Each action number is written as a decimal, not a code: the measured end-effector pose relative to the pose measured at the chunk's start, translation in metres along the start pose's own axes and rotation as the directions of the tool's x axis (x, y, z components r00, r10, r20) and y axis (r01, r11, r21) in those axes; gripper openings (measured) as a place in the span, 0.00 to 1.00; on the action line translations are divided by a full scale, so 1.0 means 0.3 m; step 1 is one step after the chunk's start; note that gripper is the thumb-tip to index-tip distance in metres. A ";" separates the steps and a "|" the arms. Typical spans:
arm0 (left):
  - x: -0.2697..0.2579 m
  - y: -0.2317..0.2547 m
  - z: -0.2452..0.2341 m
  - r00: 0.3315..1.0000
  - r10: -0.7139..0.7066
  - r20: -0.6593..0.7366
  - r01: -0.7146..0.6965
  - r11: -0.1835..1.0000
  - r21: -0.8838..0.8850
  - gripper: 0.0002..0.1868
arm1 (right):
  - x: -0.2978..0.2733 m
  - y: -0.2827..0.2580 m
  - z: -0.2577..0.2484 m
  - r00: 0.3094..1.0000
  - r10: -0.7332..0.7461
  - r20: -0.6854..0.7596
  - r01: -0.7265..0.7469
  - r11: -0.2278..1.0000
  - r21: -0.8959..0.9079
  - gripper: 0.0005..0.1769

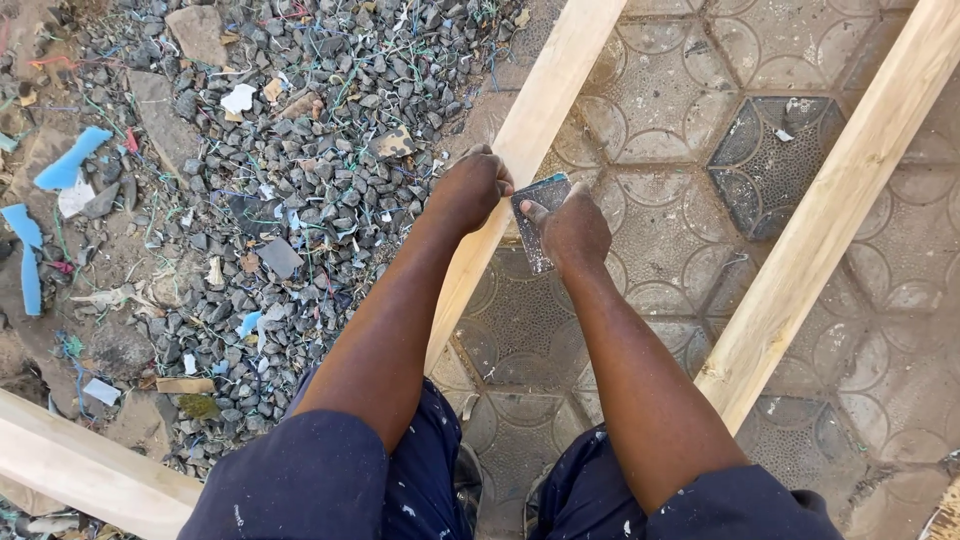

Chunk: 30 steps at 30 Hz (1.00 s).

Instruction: Sanding the surface of a wooden frame manually using sandpaper to prepare it for finishing.

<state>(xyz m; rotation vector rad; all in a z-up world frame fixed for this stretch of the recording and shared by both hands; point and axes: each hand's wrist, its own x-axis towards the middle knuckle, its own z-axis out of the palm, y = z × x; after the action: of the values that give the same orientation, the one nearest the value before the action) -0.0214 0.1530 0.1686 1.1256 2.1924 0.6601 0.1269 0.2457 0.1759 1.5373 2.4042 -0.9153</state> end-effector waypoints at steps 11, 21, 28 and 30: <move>0.023 -0.032 0.057 0.998 -0.059 -0.034 0.063 0.989 0.135 0.10 | -0.002 -0.004 -0.005 0.999 0.032 0.007 -0.032 0.999 0.029 0.47; -0.028 0.026 0.046 0.992 -0.087 -0.086 0.097 0.988 0.117 0.07 | -0.005 -0.005 -0.012 1.000 0.031 -0.005 -0.031 0.999 0.026 0.45; -0.015 0.010 0.045 0.996 -0.054 -0.071 0.071 0.962 0.263 0.07 | -0.017 -0.016 -0.012 0.999 0.039 -0.008 -0.038 0.998 0.041 0.46; -0.011 -0.012 0.049 0.999 -0.021 -0.050 0.029 0.983 0.181 0.05 | -0.018 -0.024 -0.025 0.999 0.036 -0.012 -0.035 0.998 0.053 0.46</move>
<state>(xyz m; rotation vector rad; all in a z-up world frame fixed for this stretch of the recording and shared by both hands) -0.0116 0.1506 0.1566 1.1814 2.3422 0.4888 0.1247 0.2435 0.1872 1.6038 2.3722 -0.9717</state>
